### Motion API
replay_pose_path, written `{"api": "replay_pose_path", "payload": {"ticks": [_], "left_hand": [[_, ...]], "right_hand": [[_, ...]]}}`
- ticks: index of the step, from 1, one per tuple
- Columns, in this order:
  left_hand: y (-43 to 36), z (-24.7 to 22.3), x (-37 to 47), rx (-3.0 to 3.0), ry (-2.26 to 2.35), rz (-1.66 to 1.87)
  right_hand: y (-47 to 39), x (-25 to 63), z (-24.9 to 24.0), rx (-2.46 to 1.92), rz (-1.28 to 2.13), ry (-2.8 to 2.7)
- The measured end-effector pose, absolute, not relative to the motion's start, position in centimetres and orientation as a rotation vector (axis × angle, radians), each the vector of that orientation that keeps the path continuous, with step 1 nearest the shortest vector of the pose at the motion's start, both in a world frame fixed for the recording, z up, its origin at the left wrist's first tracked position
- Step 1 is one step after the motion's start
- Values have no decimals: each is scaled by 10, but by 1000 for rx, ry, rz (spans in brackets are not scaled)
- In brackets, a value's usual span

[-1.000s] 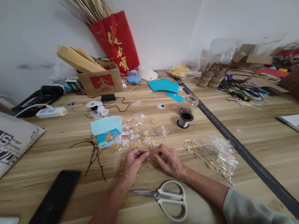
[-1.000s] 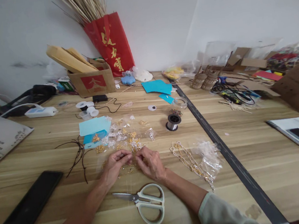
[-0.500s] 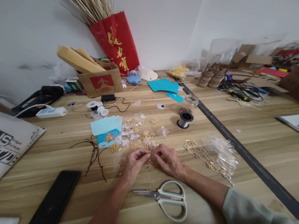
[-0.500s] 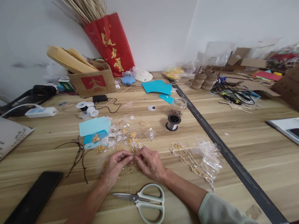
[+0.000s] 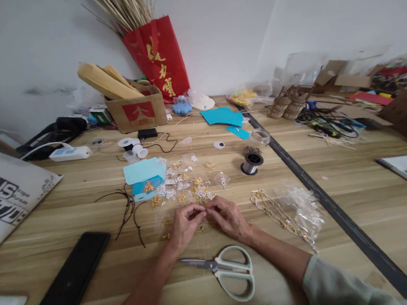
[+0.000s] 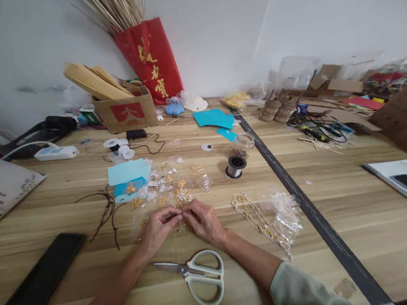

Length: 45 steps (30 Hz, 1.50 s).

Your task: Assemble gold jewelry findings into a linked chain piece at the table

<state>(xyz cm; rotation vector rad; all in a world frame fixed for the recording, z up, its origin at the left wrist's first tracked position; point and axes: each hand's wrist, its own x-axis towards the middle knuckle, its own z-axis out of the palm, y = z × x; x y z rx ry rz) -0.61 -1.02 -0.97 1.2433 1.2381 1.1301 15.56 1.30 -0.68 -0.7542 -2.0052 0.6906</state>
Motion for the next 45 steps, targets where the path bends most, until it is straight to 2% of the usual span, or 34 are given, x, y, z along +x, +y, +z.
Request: {"api": "replay_pose_path", "payload": {"ticks": [45], "left_hand": [[-8, -2, -8, 1116, 1251, 1161]], "right_hand": [[11, 156, 2, -914, 1053, -1880]]}}
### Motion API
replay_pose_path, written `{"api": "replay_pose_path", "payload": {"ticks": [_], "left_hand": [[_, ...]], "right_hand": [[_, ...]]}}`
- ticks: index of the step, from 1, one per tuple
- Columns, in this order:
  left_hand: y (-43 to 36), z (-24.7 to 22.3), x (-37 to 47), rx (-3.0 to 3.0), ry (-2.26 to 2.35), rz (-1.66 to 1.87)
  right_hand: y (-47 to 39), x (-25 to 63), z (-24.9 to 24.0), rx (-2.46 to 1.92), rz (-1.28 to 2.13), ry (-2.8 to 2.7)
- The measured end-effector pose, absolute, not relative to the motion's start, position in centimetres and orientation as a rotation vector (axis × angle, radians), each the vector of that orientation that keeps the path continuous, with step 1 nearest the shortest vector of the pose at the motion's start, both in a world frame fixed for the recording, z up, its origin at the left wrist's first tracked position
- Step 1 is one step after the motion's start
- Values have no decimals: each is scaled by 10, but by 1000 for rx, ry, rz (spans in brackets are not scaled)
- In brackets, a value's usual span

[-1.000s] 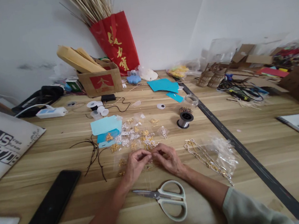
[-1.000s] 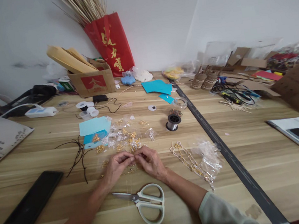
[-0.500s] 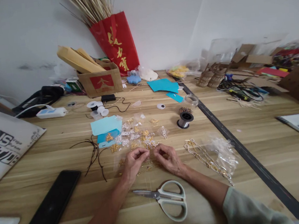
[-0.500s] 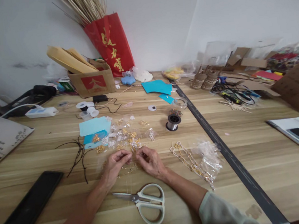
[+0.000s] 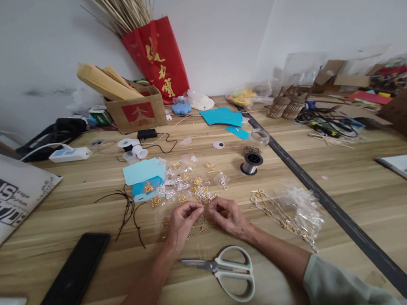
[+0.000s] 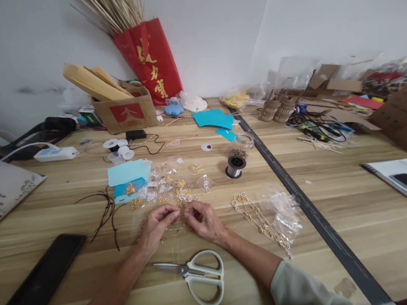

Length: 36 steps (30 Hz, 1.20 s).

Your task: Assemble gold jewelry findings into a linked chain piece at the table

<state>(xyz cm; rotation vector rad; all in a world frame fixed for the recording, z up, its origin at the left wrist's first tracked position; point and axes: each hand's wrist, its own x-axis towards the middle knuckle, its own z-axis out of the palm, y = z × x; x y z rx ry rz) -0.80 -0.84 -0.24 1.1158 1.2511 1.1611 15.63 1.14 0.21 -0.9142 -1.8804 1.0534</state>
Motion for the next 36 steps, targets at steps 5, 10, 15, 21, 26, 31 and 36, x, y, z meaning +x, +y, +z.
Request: {"api": "replay_pose_path", "payload": {"ticks": [5, 10, 15, 21, 26, 31, 36], "left_hand": [[-9, 0, -8, 1102, 1236, 1189], [-9, 2, -7, 1069, 1245, 1198], [-8, 2, -7, 1069, 1255, 1212], [-9, 3, -6, 1090, 1258, 1200], [-10, 6, -6, 1084, 1262, 1181], [-9, 5, -7, 1098, 1259, 1178], [-9, -1, -8, 1145, 1269, 1169]], "right_hand": [[12, 157, 2, -912, 1054, -1897], [12, 157, 1, -901, 1056, -1901], [12, 157, 1, -903, 1069, -1908], [11, 157, 2, -903, 1047, -1919], [12, 157, 1, -903, 1052, -1923], [12, 157, 1, -906, 1050, -1917], [11, 157, 2, -896, 1075, -1906]]}}
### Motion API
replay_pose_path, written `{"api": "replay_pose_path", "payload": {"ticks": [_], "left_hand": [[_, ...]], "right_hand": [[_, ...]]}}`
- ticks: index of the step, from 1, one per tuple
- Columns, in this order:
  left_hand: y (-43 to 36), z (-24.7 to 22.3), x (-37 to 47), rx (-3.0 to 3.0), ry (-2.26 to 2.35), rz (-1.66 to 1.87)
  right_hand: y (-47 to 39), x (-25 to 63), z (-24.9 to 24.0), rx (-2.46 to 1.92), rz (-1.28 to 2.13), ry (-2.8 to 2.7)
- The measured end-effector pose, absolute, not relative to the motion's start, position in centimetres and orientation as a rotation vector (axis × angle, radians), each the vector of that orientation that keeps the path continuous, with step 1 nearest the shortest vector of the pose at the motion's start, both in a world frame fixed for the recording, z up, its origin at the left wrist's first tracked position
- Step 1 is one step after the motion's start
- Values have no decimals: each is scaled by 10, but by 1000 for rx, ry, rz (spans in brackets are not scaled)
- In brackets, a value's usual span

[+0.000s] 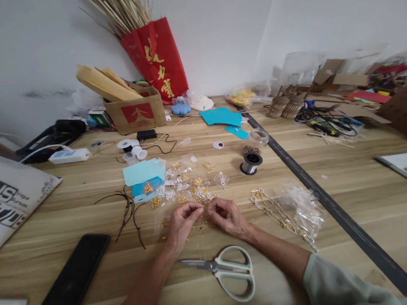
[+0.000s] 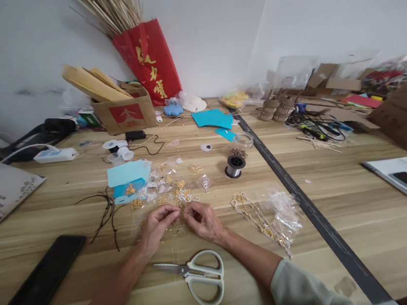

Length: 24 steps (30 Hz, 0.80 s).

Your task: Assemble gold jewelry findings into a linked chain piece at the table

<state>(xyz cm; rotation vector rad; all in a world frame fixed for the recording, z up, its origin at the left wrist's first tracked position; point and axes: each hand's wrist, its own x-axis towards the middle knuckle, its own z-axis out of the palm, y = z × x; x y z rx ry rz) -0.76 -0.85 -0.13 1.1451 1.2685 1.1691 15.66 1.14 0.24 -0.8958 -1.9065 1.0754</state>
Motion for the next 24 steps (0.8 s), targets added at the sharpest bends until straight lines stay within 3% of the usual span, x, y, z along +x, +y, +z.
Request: {"api": "replay_pose_path", "payload": {"ticks": [24], "left_hand": [[-15, 3, -6, 1613, 1384, 1152]], "right_hand": [[14, 155, -3, -927, 1052, -1841]]}}
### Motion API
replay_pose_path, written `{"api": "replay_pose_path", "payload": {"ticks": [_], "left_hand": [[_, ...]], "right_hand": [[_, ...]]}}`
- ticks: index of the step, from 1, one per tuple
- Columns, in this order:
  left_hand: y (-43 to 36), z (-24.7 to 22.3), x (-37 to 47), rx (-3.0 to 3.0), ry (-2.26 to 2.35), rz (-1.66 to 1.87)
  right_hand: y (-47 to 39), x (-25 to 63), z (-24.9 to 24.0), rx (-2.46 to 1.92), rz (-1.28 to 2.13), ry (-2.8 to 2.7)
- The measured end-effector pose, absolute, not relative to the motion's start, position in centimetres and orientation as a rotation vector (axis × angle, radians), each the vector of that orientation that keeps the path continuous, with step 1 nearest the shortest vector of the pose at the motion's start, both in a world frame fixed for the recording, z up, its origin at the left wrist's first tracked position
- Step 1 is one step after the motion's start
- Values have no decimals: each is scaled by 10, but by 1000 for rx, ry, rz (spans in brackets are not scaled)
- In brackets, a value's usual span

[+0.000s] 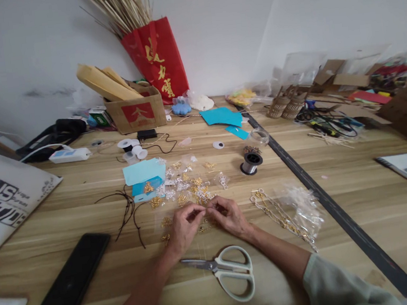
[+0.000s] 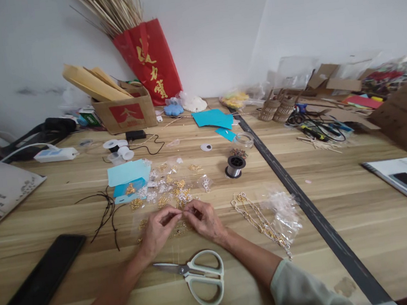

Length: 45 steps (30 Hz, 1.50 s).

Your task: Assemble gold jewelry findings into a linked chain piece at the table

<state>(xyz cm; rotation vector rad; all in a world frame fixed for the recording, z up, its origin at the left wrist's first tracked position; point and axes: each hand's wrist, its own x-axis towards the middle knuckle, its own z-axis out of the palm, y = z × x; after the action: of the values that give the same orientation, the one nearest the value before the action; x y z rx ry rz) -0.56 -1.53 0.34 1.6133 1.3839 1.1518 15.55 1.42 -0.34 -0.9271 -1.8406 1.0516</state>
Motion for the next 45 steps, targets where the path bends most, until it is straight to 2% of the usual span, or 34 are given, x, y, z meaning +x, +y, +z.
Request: {"api": "replay_pose_path", "payload": {"ticks": [10, 33, 38, 45], "left_hand": [[-17, 2, -4, 1928, 1436, 1120], [-20, -7, -5, 2272, 1521, 1134], [-17, -5, -5, 2178, 1432, 1184], [-17, -1, -4, 2058, 1366, 1137]], "right_hand": [[14, 155, -3, -906, 1065, -1867], [11, 156, -7, -823, 836, -2013], [12, 157, -2, -839, 995, -1919], [13, 155, -2, -777, 1483, -1649]]}}
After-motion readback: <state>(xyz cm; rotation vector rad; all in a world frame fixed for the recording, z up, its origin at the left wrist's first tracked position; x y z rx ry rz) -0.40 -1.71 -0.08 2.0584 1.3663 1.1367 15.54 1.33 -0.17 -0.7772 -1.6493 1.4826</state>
